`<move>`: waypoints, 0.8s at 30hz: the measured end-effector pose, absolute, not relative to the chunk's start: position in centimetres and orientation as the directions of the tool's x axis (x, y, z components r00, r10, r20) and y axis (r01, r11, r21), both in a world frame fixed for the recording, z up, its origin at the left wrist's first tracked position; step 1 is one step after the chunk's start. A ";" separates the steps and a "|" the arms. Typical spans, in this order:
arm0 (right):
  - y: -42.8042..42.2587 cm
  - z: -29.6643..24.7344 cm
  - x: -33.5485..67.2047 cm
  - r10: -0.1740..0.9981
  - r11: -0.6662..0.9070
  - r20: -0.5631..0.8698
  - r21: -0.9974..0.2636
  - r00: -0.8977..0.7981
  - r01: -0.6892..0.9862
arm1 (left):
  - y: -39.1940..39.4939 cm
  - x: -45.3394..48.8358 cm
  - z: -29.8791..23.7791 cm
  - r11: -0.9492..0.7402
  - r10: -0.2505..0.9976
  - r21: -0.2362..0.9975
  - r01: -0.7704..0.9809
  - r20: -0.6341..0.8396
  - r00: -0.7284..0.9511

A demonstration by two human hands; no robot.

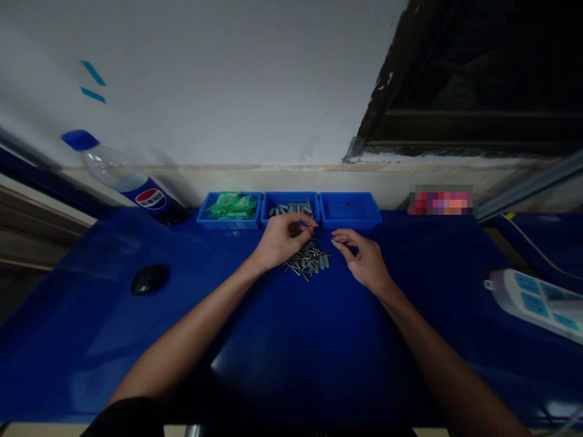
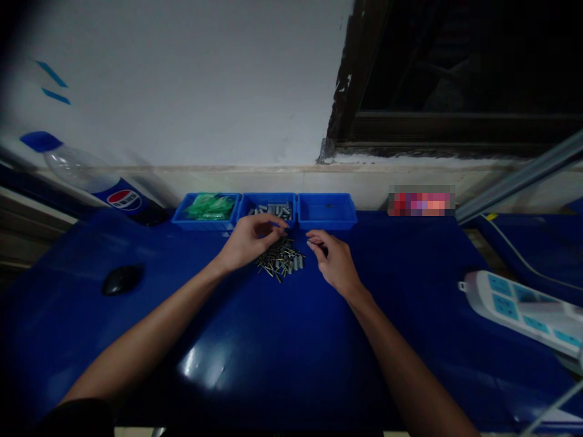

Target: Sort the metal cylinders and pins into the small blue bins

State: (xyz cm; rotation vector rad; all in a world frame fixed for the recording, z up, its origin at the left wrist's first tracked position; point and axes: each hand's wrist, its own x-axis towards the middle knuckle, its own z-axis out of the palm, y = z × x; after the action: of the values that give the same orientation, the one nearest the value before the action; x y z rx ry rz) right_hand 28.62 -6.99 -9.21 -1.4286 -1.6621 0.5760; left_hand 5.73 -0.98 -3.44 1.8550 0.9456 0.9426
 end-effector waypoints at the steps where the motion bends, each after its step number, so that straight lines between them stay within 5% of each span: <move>1: -7.0 -9.1 28.4 0.960 0.230 0.279 -0.823 0.017 0.519 | -1.0 5.7 -3.4 -0.380 0.857 0.890 0.252 0.236 0.458; 10: -7.3 -7.9 27.1 0.983 0.091 0.096 -0.995 0.154 0.040 | -1.0 5.8 -4.1 -0.361 0.808 0.906 0.219 0.186 0.559; 24: -7.5 -8.0 26.7 0.991 0.072 0.065 -0.996 0.118 -0.053 | -1.2 6.1 -4.1 -0.222 0.782 0.968 0.115 0.106 0.614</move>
State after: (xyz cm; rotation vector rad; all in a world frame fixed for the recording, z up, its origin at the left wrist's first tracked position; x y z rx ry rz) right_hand 26.72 -7.47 -8.03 -1.1705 -1.1138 1.1001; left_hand 6.09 -1.23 -4.07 1.7065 0.7425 0.7344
